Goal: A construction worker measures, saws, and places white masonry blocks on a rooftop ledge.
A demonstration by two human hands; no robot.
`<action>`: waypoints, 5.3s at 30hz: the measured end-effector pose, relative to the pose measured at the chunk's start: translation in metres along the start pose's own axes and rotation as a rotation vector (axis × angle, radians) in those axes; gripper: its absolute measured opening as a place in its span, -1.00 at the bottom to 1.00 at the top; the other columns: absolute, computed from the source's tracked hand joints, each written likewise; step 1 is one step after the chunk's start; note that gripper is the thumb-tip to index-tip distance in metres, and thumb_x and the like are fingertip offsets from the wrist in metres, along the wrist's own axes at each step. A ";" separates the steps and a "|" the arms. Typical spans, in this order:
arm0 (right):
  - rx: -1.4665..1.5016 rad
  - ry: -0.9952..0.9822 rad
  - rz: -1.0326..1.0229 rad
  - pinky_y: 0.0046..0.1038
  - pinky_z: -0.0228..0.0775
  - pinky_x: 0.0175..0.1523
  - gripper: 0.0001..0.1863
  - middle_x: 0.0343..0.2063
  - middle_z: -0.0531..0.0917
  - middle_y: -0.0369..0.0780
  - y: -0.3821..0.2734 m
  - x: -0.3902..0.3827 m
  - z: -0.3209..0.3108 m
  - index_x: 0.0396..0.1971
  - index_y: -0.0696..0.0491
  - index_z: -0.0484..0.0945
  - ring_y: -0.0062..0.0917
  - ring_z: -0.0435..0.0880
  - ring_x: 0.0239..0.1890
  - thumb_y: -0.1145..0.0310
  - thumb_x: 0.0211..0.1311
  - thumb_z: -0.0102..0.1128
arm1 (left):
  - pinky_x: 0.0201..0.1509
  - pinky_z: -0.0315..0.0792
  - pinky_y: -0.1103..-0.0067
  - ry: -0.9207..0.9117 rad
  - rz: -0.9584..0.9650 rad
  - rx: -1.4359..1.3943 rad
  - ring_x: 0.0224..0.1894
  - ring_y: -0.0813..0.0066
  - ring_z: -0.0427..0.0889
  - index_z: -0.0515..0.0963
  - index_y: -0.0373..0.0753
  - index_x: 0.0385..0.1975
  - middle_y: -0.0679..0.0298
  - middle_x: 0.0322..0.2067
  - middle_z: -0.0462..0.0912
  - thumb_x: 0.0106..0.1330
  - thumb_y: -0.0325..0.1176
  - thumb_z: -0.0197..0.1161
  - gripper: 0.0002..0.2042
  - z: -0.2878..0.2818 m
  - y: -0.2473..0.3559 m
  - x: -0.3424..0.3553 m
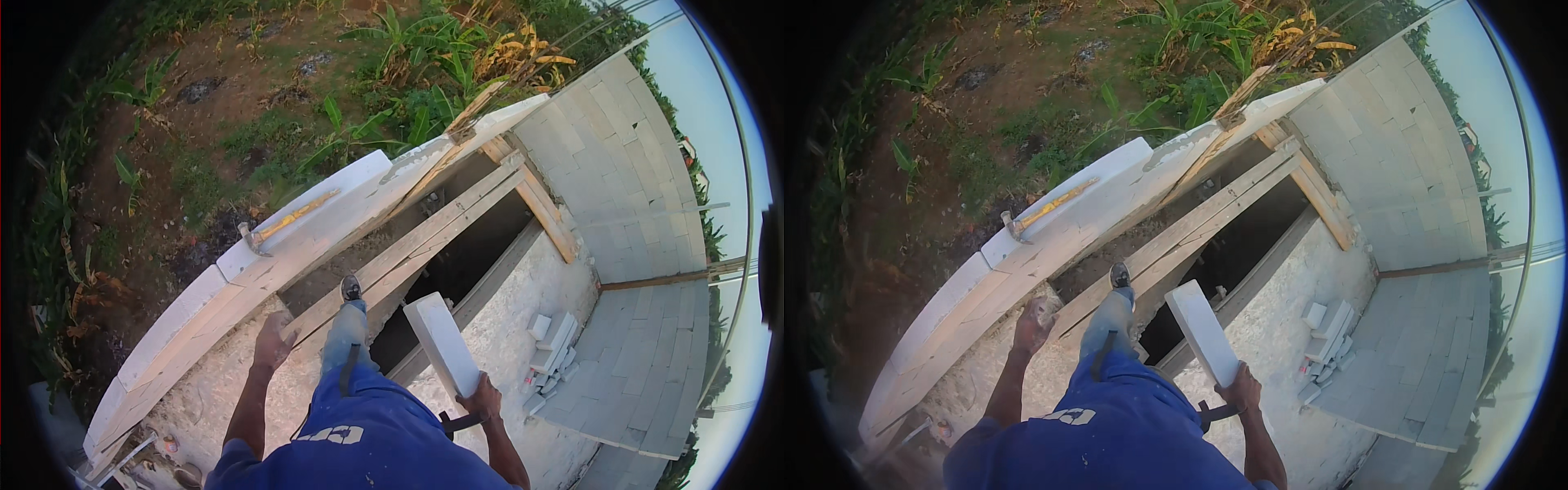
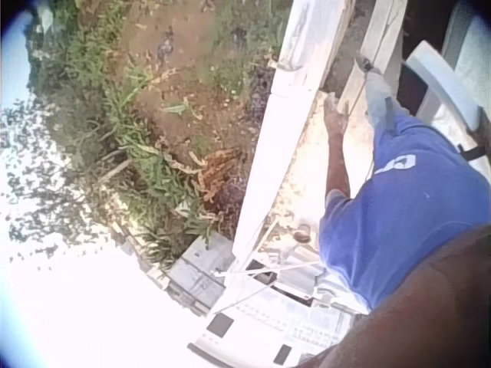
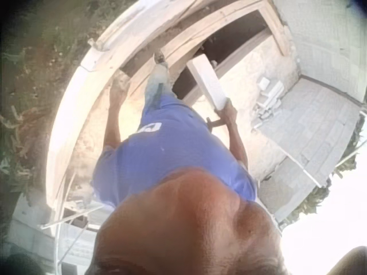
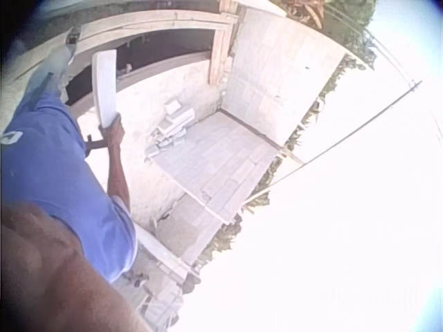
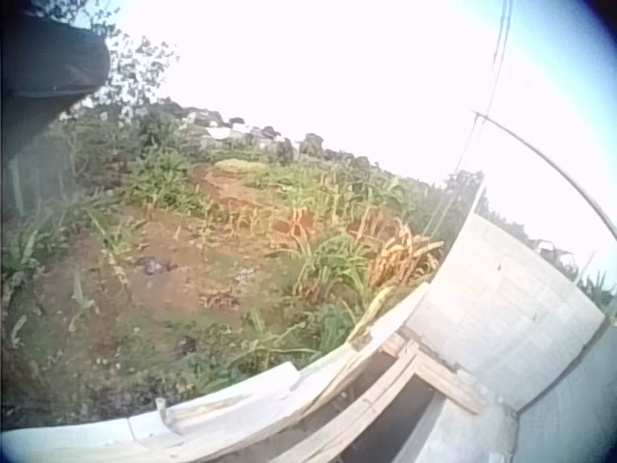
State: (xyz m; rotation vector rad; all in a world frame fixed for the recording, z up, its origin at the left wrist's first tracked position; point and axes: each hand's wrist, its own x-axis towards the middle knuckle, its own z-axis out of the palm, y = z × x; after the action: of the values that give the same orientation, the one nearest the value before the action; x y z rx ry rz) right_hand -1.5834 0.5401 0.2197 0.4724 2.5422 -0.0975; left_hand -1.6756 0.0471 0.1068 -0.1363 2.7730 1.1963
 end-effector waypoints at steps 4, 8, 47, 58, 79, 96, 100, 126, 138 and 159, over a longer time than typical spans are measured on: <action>-0.100 0.108 -0.299 -0.15 0.55 -0.06 -0.18 -0.16 0.59 -0.02 -0.036 0.081 -0.137 0.03 0.15 0.29 -0.09 0.66 -0.11 0.13 -0.23 0.52 | 0.34 0.29 0.32 0.011 0.161 -0.005 0.26 0.08 0.37 0.23 -0.26 0.28 0.02 0.24 0.33 0.12 -0.09 0.44 -0.23 -0.018 0.100 0.120; -0.266 0.182 -0.522 -0.16 0.55 -0.03 -0.20 -0.11 0.58 -0.01 -0.073 0.159 -0.249 0.02 0.16 0.31 -0.12 0.64 -0.07 0.14 -0.23 0.52 | 0.51 0.05 0.31 -0.097 0.231 0.027 0.43 0.07 0.11 0.02 -0.23 0.41 0.09 0.41 0.09 -0.04 0.06 0.52 0.07 -0.043 0.192 0.206; -0.563 -0.020 -1.470 -0.07 0.43 0.03 -0.18 -0.15 0.60 0.10 -0.323 0.647 -0.424 0.06 0.17 0.24 0.04 0.60 -0.08 0.12 -0.18 0.46 | 0.39 0.25 0.28 0.235 -0.013 0.163 0.27 -0.04 0.34 0.19 -0.28 0.24 -0.05 0.18 0.35 -0.02 -0.19 0.52 -0.16 0.009 0.267 0.471; -0.689 -0.003 -1.438 -0.09 0.40 0.11 -0.07 0.05 0.52 0.13 -0.290 0.675 -0.409 0.17 0.16 0.20 0.03 0.58 -0.01 0.12 -0.20 0.50 | 0.25 0.33 0.29 0.187 0.060 0.137 0.13 -0.10 0.43 0.23 -0.36 0.10 -0.08 0.00 0.40 -0.09 -0.19 0.53 -0.21 0.077 0.247 0.476; -0.735 0.066 -1.617 -0.18 0.46 0.04 -0.10 -0.01 0.56 -0.03 -0.309 0.700 -0.329 0.17 0.14 0.25 -0.16 0.61 0.00 0.23 -0.22 0.54 | 0.25 0.30 0.25 0.047 -0.225 0.349 0.13 0.01 0.45 0.25 -0.31 0.11 -0.01 0.02 0.45 -0.09 -0.17 0.53 -0.22 0.118 0.220 0.444; -0.623 0.039 -1.588 -0.21 0.49 -0.07 -0.24 -0.13 0.62 -0.10 -0.326 0.694 -0.306 0.03 0.10 0.38 -0.20 0.66 -0.09 0.35 -0.30 0.54 | 0.29 0.18 0.23 0.022 -0.210 0.429 0.16 0.02 0.41 0.25 -0.33 0.13 0.00 0.03 0.46 -0.19 -0.06 0.61 -0.10 0.119 0.196 0.444; -0.584 0.097 -1.568 -0.21 0.48 -0.11 -0.34 -0.19 0.63 -0.14 -0.324 0.693 -0.298 -0.01 0.08 0.42 -0.24 0.67 -0.15 0.44 -0.25 0.48 | 0.27 0.19 0.21 0.008 -0.223 0.460 0.16 0.08 0.41 0.23 -0.23 0.15 0.08 0.03 0.46 -0.23 -0.05 0.62 -0.07 0.120 0.199 0.443; -0.317 0.283 -1.484 -0.05 0.24 0.26 -0.44 0.01 0.54 -0.12 -0.308 0.700 -0.274 0.07 0.09 0.37 -0.28 0.53 0.13 0.49 -0.01 0.31 | 0.23 0.26 0.18 -0.074 -0.240 0.552 0.13 -0.02 0.42 0.21 -0.31 0.18 -0.02 0.07 0.41 -0.19 0.04 0.58 -0.04 0.120 0.194 0.446; -0.463 0.166 -1.488 -0.02 0.14 0.37 -0.44 0.09 0.49 -0.13 -0.293 0.702 -0.299 0.18 0.03 0.33 -0.24 0.44 0.23 0.52 0.12 0.19 | 0.08 0.43 0.22 0.018 -0.092 0.335 0.01 -0.09 0.47 0.22 -0.33 0.13 -0.04 -0.04 0.38 -0.15 -0.09 0.60 -0.12 0.104 0.213 0.445; -0.416 0.062 -1.482 0.06 -0.10 0.46 -0.36 0.25 0.36 -0.14 -0.285 0.701 -0.292 0.28 0.05 0.24 -0.27 0.23 0.39 0.57 0.15 0.13 | 0.15 0.33 0.19 0.019 -0.093 0.421 0.03 -0.03 0.44 0.27 -0.33 0.11 -0.01 -0.07 0.42 -0.18 0.01 0.59 -0.11 0.120 0.192 0.435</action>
State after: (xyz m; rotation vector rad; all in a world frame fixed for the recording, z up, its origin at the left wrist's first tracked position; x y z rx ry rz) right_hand -2.3835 0.5406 0.0887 -1.5769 2.2916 -0.0756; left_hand -2.1223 0.2504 0.1001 -0.2322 2.9232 0.5736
